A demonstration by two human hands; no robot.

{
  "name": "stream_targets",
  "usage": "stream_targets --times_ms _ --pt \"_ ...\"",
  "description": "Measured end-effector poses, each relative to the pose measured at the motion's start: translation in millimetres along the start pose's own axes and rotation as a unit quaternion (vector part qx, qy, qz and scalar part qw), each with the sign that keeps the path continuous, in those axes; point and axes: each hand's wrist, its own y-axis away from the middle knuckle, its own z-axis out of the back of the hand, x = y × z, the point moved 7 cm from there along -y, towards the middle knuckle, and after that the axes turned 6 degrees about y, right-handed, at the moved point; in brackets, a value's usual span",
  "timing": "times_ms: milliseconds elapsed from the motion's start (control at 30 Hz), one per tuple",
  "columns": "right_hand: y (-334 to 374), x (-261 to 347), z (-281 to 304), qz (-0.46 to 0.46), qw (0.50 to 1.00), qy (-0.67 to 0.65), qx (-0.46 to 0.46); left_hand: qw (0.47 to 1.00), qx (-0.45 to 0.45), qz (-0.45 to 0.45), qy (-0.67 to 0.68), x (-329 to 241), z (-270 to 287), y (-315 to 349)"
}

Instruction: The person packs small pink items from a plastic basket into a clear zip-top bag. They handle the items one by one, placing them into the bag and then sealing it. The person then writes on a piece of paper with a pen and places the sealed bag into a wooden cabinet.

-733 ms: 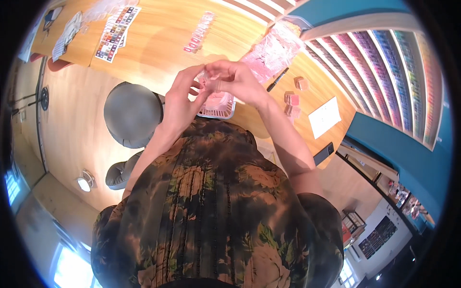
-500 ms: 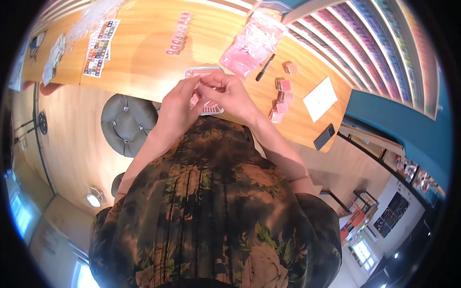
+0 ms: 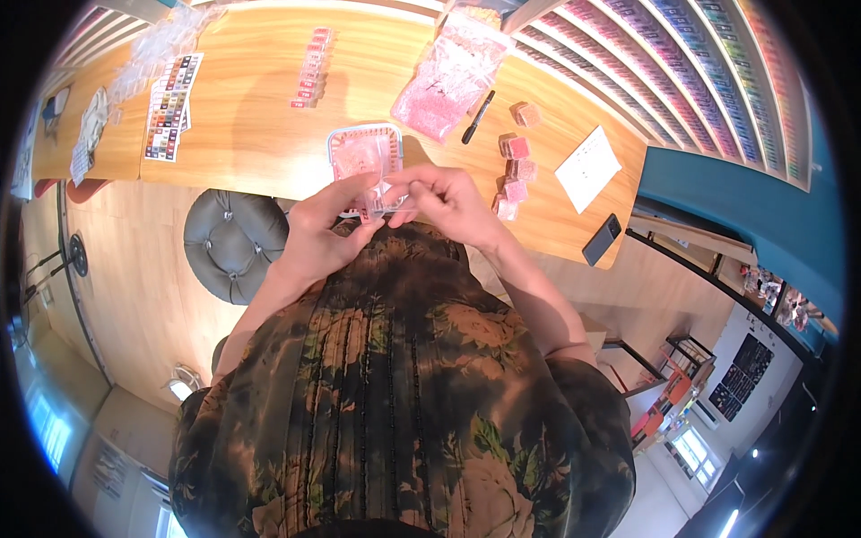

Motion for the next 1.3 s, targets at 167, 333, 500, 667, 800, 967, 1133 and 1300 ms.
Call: stream_targets --times_ms 167,333,500,667,800,967,1133,1300 --pt "0.9 5.7 -2.6 -0.014 0.995 -0.091 -0.037 0.989 0.01 0.075 0.129 5.2 8.5 -8.2" --pt "0.8 -4.3 3.0 -0.039 0.991 -0.067 -0.109 0.993 -0.042 0.066 0.093 20.2 9.2 -3.6" --pt "-11.1 14.9 17.6 0.005 0.915 0.313 -0.254 0.956 -0.085 0.278 -0.036 64.5 15.4 7.9" --pt "-54.3 8.4 -23.3 0.027 0.841 0.505 -0.194 0.969 -0.11 0.198 -0.097 85.0 1.3 9.0" --pt "-78.7 -25.4 -32.5 0.06 0.829 0.53 -0.171 0.971 -0.11 0.198 -0.077 86.1 -2.3 19.2" --pt "-75.8 -57.7 -32.3 0.187 0.826 0.513 -0.136 0.969 -0.109 0.207 -0.072 90.2 -7.6 30.8" --pt "-69.5 -62.5 -36.0 0.296 0.756 0.576 -0.094 0.974 -0.072 0.191 -0.101 94.1 -20.2 29.5" --pt "-82.5 -89.0 -27.9 0.263 0.808 0.522 -0.071 0.974 -0.097 0.173 -0.112 98.3 -21.2 29.5"
